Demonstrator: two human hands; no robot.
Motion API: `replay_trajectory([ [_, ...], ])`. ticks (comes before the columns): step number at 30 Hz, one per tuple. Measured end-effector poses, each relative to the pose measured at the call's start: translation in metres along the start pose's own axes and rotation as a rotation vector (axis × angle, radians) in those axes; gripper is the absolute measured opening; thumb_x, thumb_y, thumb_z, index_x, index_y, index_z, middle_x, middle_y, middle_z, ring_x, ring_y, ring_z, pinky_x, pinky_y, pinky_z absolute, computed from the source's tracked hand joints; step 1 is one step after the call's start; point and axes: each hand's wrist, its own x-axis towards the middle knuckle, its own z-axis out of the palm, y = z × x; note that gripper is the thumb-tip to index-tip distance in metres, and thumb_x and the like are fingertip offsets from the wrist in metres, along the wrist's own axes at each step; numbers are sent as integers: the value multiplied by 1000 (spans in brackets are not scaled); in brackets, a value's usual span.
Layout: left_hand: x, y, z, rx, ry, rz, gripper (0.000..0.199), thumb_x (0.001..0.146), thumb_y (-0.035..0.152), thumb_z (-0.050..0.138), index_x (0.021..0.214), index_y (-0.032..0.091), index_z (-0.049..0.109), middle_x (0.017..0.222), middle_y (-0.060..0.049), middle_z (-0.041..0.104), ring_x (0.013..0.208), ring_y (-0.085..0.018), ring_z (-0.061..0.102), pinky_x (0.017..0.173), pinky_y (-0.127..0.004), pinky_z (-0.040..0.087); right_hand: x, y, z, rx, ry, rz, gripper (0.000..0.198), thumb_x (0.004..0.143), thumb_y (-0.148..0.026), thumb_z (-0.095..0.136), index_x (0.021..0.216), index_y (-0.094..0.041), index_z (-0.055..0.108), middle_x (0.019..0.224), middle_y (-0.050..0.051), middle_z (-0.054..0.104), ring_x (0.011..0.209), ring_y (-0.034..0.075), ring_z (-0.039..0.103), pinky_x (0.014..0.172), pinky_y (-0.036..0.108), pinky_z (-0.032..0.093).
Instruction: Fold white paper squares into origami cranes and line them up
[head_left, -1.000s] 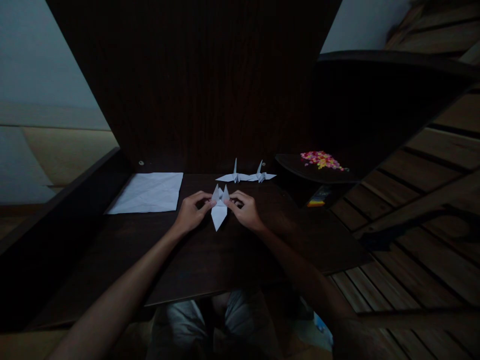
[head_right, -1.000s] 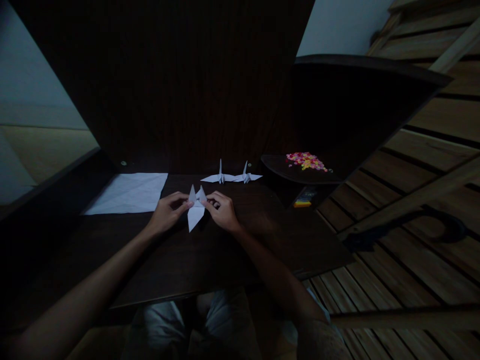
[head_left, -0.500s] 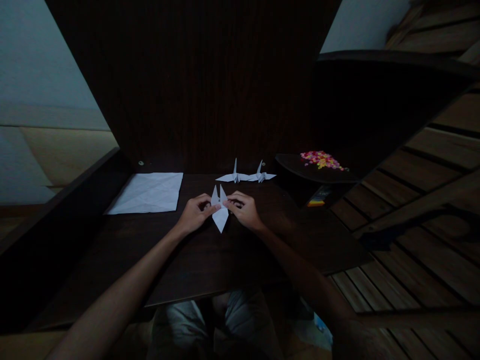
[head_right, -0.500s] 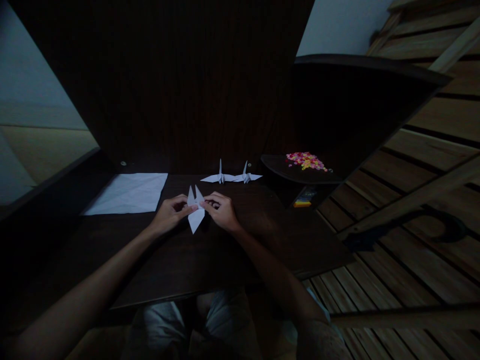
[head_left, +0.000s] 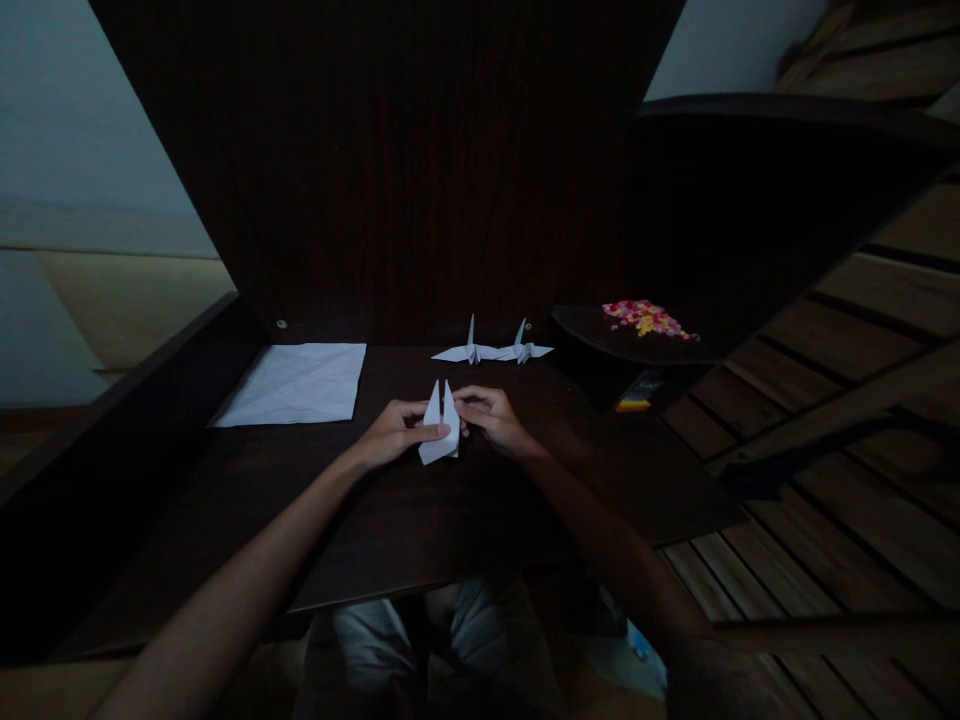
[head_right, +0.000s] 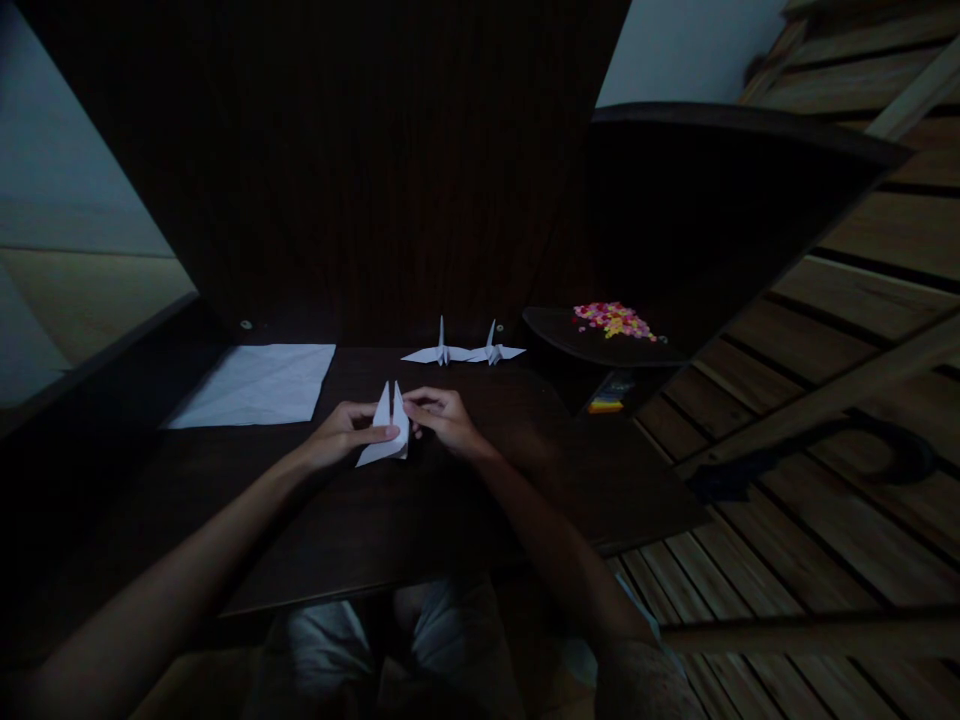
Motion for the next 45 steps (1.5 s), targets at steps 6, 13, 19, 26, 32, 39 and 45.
replay_trajectory([
  [6,-1,-2,0,4,-24,2,32,72,37,70,97,16,72,92,-8,73,88,-26,66,80,-39,50,0,1,1,81,-46,59,30,63,-42,77,79,-17,67,62,-2,58,47,7,47,40,20,37],
  [13,1,-2,1,304,210,163,27,75,41,66,84,16,73,83,-5,68,73,-19,61,66,-31,48,3,2,-1,-44,93,-17,28,69,-40,71,86,-18,67,60,-3,56,47,7,45,41,20,34],
  [19,3,-7,-2,472,464,234,24,79,40,63,79,17,70,77,-2,61,69,-16,55,63,-29,43,1,2,4,-229,245,-132,25,73,-39,67,88,-19,65,71,-1,56,55,8,48,41,18,36],
  [26,2,-3,-3,474,450,260,24,78,40,64,75,17,69,70,-1,58,66,-15,53,61,-28,43,2,6,7,-249,126,-122,25,71,-39,69,85,-19,64,83,1,54,61,9,51,40,17,39],
  [32,3,-5,-3,317,445,174,24,74,39,68,80,16,70,67,-1,63,60,-14,55,55,-26,42,2,6,7,-218,68,-138,25,72,-42,69,75,-18,61,81,1,51,56,8,52,38,19,40],
  [39,3,-5,-2,263,458,153,27,70,39,72,84,16,72,66,-1,65,59,-15,56,55,-27,43,0,5,7,-210,37,-127,27,67,-42,73,72,-17,62,90,3,50,61,9,53,39,20,44],
  [45,3,-1,0,386,530,287,21,74,36,70,84,18,71,73,-1,60,63,-13,53,55,-25,41,0,8,8,-388,153,-252,22,73,-37,68,68,-17,61,82,3,54,53,8,48,40,22,41],
])
